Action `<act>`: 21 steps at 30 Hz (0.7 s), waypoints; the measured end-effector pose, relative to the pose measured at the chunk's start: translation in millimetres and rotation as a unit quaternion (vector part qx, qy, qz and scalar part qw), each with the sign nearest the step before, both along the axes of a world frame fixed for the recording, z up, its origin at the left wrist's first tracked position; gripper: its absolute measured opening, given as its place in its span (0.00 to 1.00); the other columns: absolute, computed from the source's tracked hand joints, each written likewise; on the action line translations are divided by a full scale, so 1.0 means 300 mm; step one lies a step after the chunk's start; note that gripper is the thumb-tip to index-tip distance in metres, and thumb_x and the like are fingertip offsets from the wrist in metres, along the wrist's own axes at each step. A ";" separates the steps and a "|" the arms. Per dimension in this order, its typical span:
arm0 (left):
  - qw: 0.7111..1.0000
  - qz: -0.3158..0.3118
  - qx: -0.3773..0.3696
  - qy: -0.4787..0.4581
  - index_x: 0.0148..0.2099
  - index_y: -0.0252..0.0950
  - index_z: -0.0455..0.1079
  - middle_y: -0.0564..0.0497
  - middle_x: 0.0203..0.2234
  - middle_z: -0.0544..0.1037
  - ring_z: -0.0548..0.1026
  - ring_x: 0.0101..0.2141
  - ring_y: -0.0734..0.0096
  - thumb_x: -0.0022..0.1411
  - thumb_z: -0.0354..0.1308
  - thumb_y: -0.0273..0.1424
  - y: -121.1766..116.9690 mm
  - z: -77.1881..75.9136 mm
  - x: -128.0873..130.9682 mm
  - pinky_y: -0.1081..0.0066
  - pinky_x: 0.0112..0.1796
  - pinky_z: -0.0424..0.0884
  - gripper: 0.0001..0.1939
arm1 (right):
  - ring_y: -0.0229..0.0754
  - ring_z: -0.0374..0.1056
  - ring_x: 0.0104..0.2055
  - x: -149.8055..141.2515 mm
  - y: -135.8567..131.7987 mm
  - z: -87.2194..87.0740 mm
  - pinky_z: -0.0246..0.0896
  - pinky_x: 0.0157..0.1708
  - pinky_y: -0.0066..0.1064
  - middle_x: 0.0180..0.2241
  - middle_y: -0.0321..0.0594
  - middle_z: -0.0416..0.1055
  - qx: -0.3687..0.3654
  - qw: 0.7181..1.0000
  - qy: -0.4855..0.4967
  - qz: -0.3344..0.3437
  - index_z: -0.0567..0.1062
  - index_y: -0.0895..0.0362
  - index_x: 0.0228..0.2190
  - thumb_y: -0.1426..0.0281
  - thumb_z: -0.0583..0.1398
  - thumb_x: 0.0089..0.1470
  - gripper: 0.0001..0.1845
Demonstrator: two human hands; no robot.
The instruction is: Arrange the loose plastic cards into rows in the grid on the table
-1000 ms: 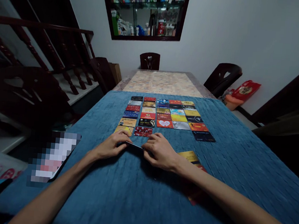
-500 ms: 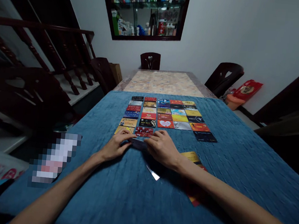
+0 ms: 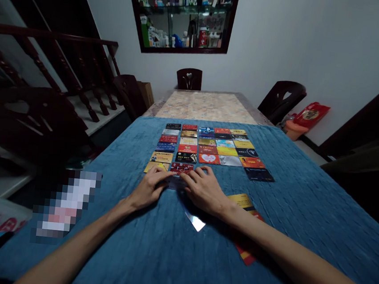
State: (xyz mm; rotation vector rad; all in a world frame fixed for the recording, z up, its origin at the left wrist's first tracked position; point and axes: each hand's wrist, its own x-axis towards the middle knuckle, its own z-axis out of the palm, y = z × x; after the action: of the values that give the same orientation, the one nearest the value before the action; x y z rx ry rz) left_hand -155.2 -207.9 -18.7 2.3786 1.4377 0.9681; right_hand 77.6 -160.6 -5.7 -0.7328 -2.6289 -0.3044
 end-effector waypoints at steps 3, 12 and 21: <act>1.000 0.012 -0.006 -0.013 0.58 0.40 0.72 0.47 0.42 0.78 0.73 0.45 0.64 0.64 0.53 0.22 0.001 -0.004 0.002 0.59 0.50 0.72 0.21 | 0.51 0.64 0.48 -0.002 -0.005 -0.001 0.52 0.49 0.45 0.46 0.47 0.73 -0.010 1.000 -0.017 -0.013 0.68 0.56 0.56 0.65 0.61 0.60 0.24; 0.999 0.020 -0.024 -0.038 0.55 0.40 0.73 0.47 0.44 0.79 0.74 0.46 0.63 0.63 0.56 0.23 0.012 -0.004 -0.012 0.60 0.51 0.72 0.19 | 0.52 0.62 0.49 -0.003 -0.005 0.002 0.51 0.49 0.46 0.48 0.49 0.71 -0.003 1.000 -0.016 -0.026 0.67 0.56 0.56 0.66 0.61 0.60 0.23; 0.999 0.036 -0.007 -0.028 0.60 0.41 0.69 0.46 0.47 0.77 0.74 0.49 0.61 0.64 0.56 0.27 0.024 -0.011 -0.006 0.56 0.53 0.72 0.21 | 0.50 0.63 0.47 0.002 0.017 0.002 0.52 0.50 0.46 0.48 0.47 0.73 0.038 0.999 -0.001 -0.023 0.68 0.59 0.54 0.72 0.53 0.63 0.19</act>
State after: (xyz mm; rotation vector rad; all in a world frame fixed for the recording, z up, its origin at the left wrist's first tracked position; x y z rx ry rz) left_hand -157.1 -200.6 -22.0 2.2842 1.5142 1.0307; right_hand 78.2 -155.4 -4.9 -0.7700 -2.5887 -0.4154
